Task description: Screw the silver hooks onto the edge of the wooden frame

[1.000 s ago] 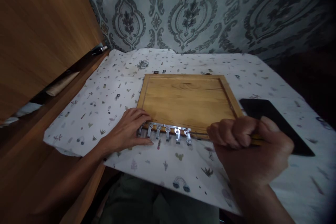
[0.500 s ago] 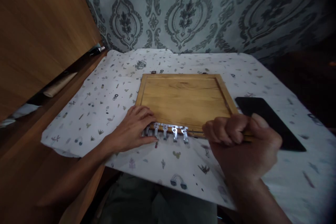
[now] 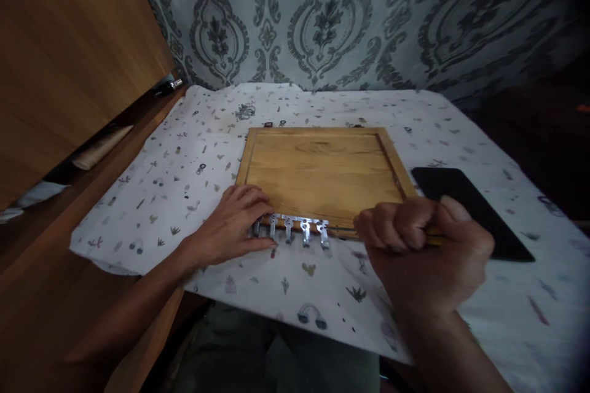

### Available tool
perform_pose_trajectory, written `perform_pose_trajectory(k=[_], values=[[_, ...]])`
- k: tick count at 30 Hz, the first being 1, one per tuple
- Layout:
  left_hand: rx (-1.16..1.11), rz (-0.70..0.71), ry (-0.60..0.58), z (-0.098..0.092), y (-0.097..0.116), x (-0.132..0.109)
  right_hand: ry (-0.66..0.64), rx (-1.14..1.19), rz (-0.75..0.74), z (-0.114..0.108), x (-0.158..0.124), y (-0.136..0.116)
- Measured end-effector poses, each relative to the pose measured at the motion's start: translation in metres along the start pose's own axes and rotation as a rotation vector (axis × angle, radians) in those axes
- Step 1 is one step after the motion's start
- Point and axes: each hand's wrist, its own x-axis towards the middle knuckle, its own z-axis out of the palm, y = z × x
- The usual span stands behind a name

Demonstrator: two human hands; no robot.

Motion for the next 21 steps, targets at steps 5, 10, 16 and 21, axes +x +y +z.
perform_pose_trajectory(k=[5, 10, 16, 21], values=[[-0.010, -0.047, 0.033, -0.011, -0.008, -0.008, -0.059, 0.013, -0.012, -0.001, 0.000, -0.001], [0.011, -0.064, 0.024, -0.014, -0.012, -0.018, -0.071, 0.017, -0.003, -0.002, 0.001, -0.001], [0.030, -0.068, 0.011, -0.009, -0.007, -0.017, -0.080, 0.034, -0.007, -0.002, 0.000, 0.000], [0.018, -0.067, 0.023, -0.006, -0.008, -0.016, -0.073, 0.030, 0.007, -0.002, -0.001, 0.001]])
